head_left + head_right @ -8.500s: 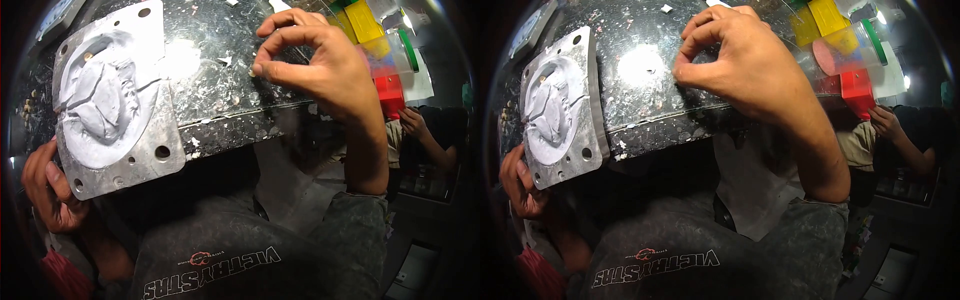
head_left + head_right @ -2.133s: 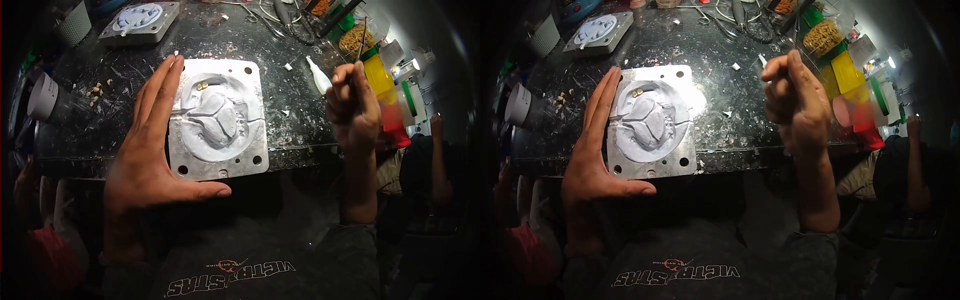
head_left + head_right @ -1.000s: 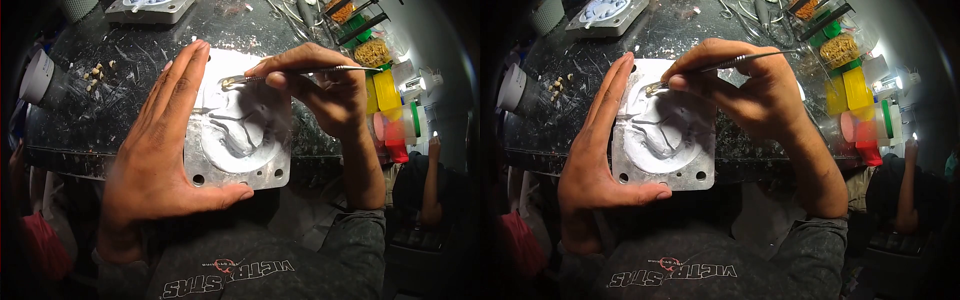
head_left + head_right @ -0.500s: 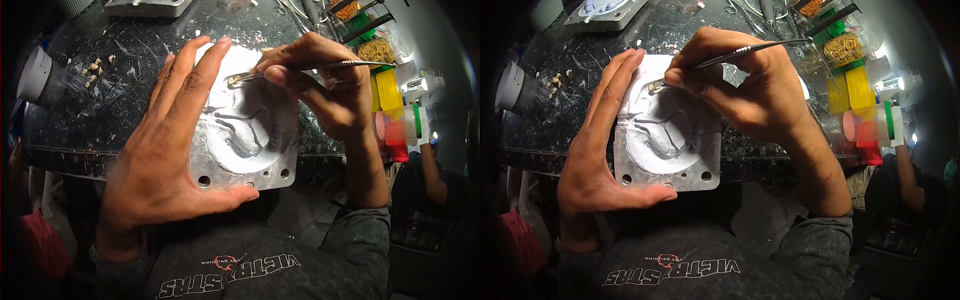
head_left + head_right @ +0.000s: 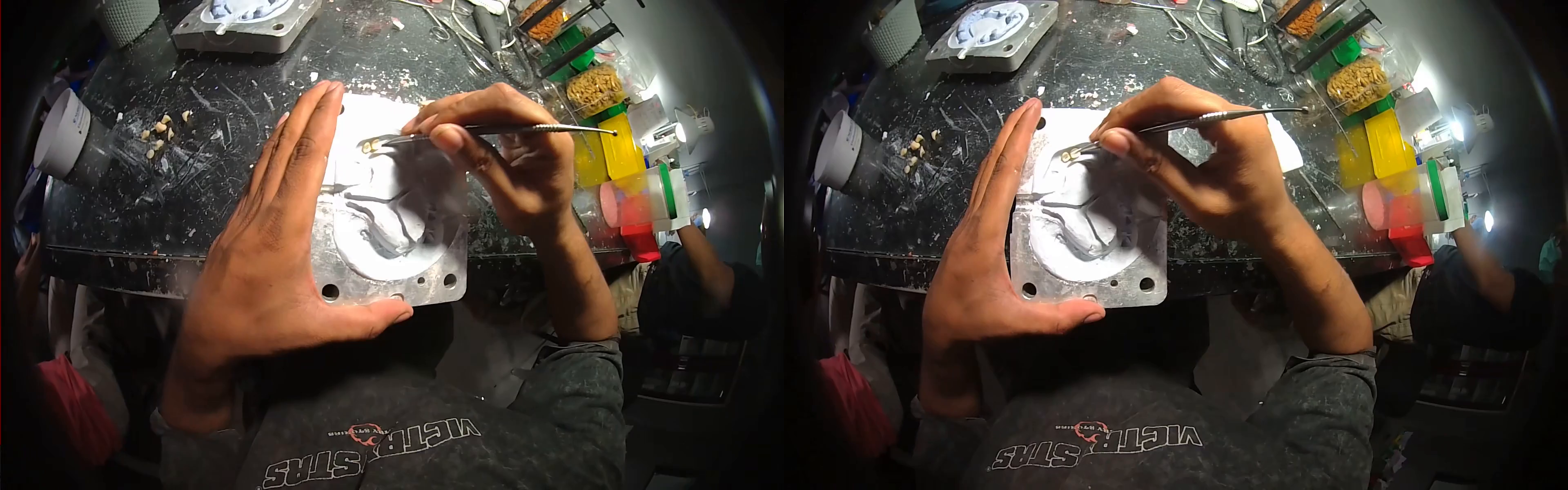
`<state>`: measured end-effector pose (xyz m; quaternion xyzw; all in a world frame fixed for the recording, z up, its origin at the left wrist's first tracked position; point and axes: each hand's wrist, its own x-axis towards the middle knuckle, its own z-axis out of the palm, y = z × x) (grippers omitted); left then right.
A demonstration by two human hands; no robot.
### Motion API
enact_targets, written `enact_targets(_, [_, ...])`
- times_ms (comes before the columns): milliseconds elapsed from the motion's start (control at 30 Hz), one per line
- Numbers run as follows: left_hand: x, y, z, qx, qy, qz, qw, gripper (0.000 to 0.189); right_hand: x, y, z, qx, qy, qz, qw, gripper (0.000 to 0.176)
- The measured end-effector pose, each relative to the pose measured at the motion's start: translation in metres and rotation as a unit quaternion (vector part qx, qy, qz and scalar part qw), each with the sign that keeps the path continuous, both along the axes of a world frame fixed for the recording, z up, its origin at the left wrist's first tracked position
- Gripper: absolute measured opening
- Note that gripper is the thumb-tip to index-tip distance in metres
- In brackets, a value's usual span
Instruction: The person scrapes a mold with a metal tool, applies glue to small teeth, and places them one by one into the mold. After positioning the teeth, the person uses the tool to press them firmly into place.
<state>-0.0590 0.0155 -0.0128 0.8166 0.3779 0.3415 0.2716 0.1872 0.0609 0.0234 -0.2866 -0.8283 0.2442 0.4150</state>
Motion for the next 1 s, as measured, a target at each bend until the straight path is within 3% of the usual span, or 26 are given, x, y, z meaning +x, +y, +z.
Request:
enact_targets(533, [-0.001,0.002,-0.001,-0.014,-0.037,-0.022,0.999,0.138,0.0,0.004,-0.004,-0.008,0.003,0.013,1.0,0.01])
enact_targets(800, [-0.001,0.003,0.003,-0.017,-0.031,-0.035,0.999,0.136,0.002,0.001,0.006,-0.015,-0.057,-0.006,0.998,0.012])
enact_targets(900, [0.0,0.001,0.0,-0.011,-0.035,-0.025,0.999,0.136,0.006,0.006,0.001,-0.056,0.033,0.015,0.998,0.013])
enact_targets(1000, [0.0,0.0,0.001,-0.023,-0.026,-0.011,0.999,0.135,0.002,0.006,-0.001,-0.04,0.013,0.027,0.999,0.013])
